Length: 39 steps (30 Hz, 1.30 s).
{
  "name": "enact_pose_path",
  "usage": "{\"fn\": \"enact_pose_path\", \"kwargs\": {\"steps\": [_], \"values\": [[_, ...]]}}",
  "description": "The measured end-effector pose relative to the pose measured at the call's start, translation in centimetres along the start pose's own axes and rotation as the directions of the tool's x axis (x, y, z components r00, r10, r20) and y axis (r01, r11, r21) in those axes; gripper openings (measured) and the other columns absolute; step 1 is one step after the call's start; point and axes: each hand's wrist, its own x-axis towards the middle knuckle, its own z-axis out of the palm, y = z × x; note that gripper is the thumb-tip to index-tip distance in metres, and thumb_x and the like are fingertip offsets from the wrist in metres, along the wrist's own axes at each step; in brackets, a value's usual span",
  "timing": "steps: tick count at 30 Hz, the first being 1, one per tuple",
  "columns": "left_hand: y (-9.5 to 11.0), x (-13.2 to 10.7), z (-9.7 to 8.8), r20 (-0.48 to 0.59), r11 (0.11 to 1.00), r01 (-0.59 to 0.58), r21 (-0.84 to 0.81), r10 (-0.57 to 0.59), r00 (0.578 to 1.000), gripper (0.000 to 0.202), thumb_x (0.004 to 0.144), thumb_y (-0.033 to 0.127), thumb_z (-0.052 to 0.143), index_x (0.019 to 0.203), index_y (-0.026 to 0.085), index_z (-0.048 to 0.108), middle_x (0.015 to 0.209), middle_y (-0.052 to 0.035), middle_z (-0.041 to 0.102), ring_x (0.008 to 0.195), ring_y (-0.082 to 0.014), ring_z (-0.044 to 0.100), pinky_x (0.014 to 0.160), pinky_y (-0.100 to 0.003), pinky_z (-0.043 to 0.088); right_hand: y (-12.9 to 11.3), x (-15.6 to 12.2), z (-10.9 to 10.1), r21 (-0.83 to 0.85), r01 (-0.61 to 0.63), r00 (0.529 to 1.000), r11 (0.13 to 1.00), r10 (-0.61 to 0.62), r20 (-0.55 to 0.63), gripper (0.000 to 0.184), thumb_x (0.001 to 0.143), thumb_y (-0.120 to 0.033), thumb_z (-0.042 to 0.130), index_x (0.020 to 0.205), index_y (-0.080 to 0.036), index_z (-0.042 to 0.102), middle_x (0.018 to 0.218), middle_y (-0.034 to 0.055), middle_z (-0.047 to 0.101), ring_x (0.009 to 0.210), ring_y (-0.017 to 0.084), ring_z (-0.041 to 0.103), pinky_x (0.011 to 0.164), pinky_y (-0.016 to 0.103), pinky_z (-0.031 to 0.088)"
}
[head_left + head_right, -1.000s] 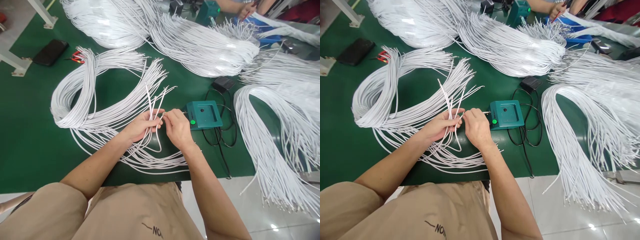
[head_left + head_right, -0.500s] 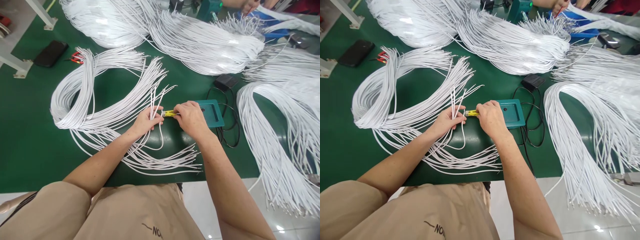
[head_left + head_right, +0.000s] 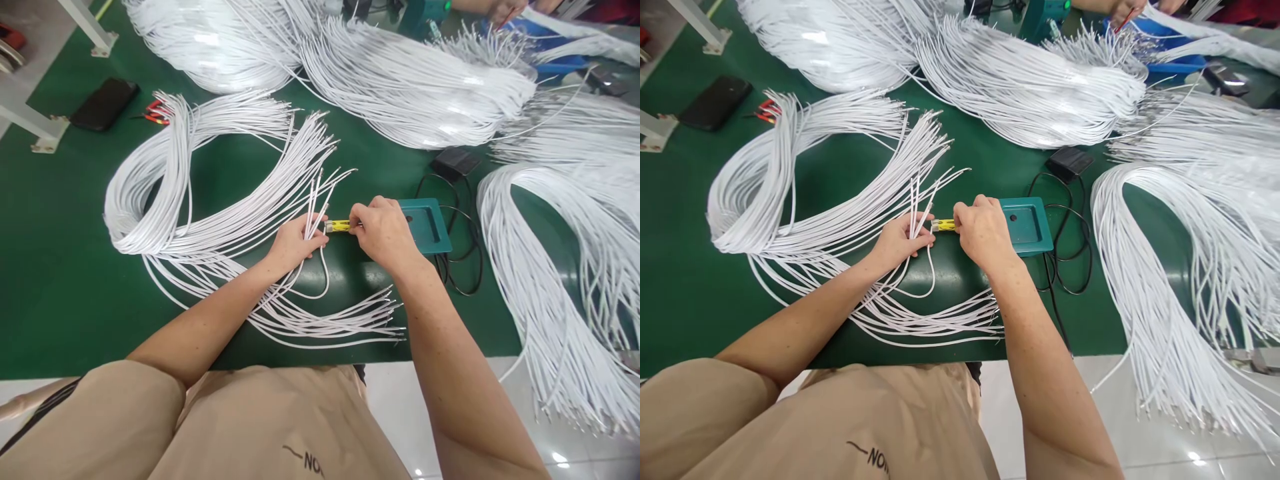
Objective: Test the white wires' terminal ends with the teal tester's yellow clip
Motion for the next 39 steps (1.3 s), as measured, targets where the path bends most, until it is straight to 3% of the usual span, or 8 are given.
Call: {"fn": "enact_pose_path", "kwargs": {"steps": [7,12,15,18,20,28,32,39], "values": [[-0.1,0.4,-0.1,0.024,0.995,0.031,-0.096,-0.029,0.999,0.049,0.07,0.026,0.07,0.118,0.018,0.062,0.079,-0.003,0.071,0.067,-0.014,0.066,0.049,-0.018,0.05,0.9,-1.9,1.1,-0.11,-0.271,0.931,0.956,0.231,-0.283,0.036,0.092,-0.028,0.048,0.125,-0.014,0.055,0.134,0.0165,0.055,0.132,0.033,0.039,0.111,0.061,0.015],[0.0,0.2,-0.7,0.027,0.99,0.031,-0.137,-0.027,0.999,0.05,0.069,0.026,0.072,0.117,0.015,0.06,0.075,-0.0021,0.069,0.064,-0.0125,0.064,0.051,-0.019,0.049,0.2,-2.1,1.2,-0.075,-0.34,0.898,0.937,0.299,-0.323,0.042,0.094,-0.029,0.044,0.133,-0.013,0.049,0.142,0.0191,0.047,0.134,0.034,0.037,0.109,0.059,0.02],[-0.1,-0.1,-1.2,0.021,0.972,0.006,-0.235,-0.001,1.0,0.058,0.067,0.028,0.075,0.121,0.016,0.059,0.074,0.0004,0.067,0.063,-0.0109,0.061,0.051,-0.018,0.046,-3.2,-2.6,0.7,0.061,-0.155,0.924,0.986,0.166,-0.344,0.032,0.096,-0.028,0.042,0.119,-0.013,0.059,0.123,0.0167,0.061,0.113,0.028,0.052,0.097,0.045,0.037],[-0.2,-0.3,-1.6,0.054,0.946,0.029,-0.323,-0.012,0.998,0.051,0.064,0.031,0.078,0.11,0.015,0.064,0.074,0.0011,0.064,0.059,-0.0089,0.058,0.053,-0.019,0.045,-8.0,-3.8,1.0,0.118,0.248,0.958,0.962,-0.226,-0.175,0.027,0.096,-0.023,0.041,0.09,-0.016,0.066,0.091,0.0105,0.069,0.088,0.022,0.057,0.082,0.037,0.041],[-0.1,-0.5,-1.9,0.068,0.947,0.057,-0.317,-0.037,0.997,0.046,0.063,0.034,0.08,0.102,0.016,0.067,0.074,0.0006,0.064,0.063,-0.0098,0.059,0.053,-0.019,0.045,-10.5,-4.8,1.5,0.092,0.301,0.953,0.949,-0.297,-0.057,0.027,0.094,-0.015,0.039,0.085,-0.014,0.064,0.08,0.0111,0.068,0.082,0.022,0.058,0.08,0.038,0.041],[0.5,-1.4,-2.1,0.016,0.93,0.093,-0.355,-0.093,0.996,0.037,0.07,0.042,0.076,0.096,0.016,0.072,0.082,-0.0017,0.065,0.074,-0.0091,0.06,0.066,-0.019,0.049,-12.0,-7.3,0.9,0.208,-0.112,0.956,0.972,0.047,0.291,0.017,0.089,-0.017,0.047,0.084,-0.014,0.063,0.071,0.0096,0.068,0.07,0.024,0.066,0.062,0.032,0.042],[0.4,-1.8,-2.0,0.061,0.952,0.059,-0.301,-0.042,0.997,0.039,0.065,0.033,0.081,0.099,0.017,0.07,0.077,0.0004,0.066,0.068,-0.0096,0.06,0.068,-0.022,0.05,-10.3,-5.8,-0.1,0.377,-0.449,0.893,0.81,0.424,0.152,0.033,0.098,-0.041,0.035,0.101,-0.021,0.06,0.08,0.0057,0.071,0.072,0.022,0.066,0.059,0.029,0.038],[1.2,-2.1,-3.7,0.178,0.966,0.088,-0.244,-0.044,0.983,0.022,0.07,0.028,0.079,0.078,0.02,0.061,0.079,0.0042,0.069,0.077,-0.0119,0.063,0.076,-0.026,0.051,-8.9,-3.9,0.7,0.696,-0.441,0.867,0.567,0.469,0.168,0.027,0.094,-0.043,0.042,0.081,-0.024,0.057,0.08,0.0005,0.066,0.074,0.017,0.058,0.06,0.026,0.032]]}}
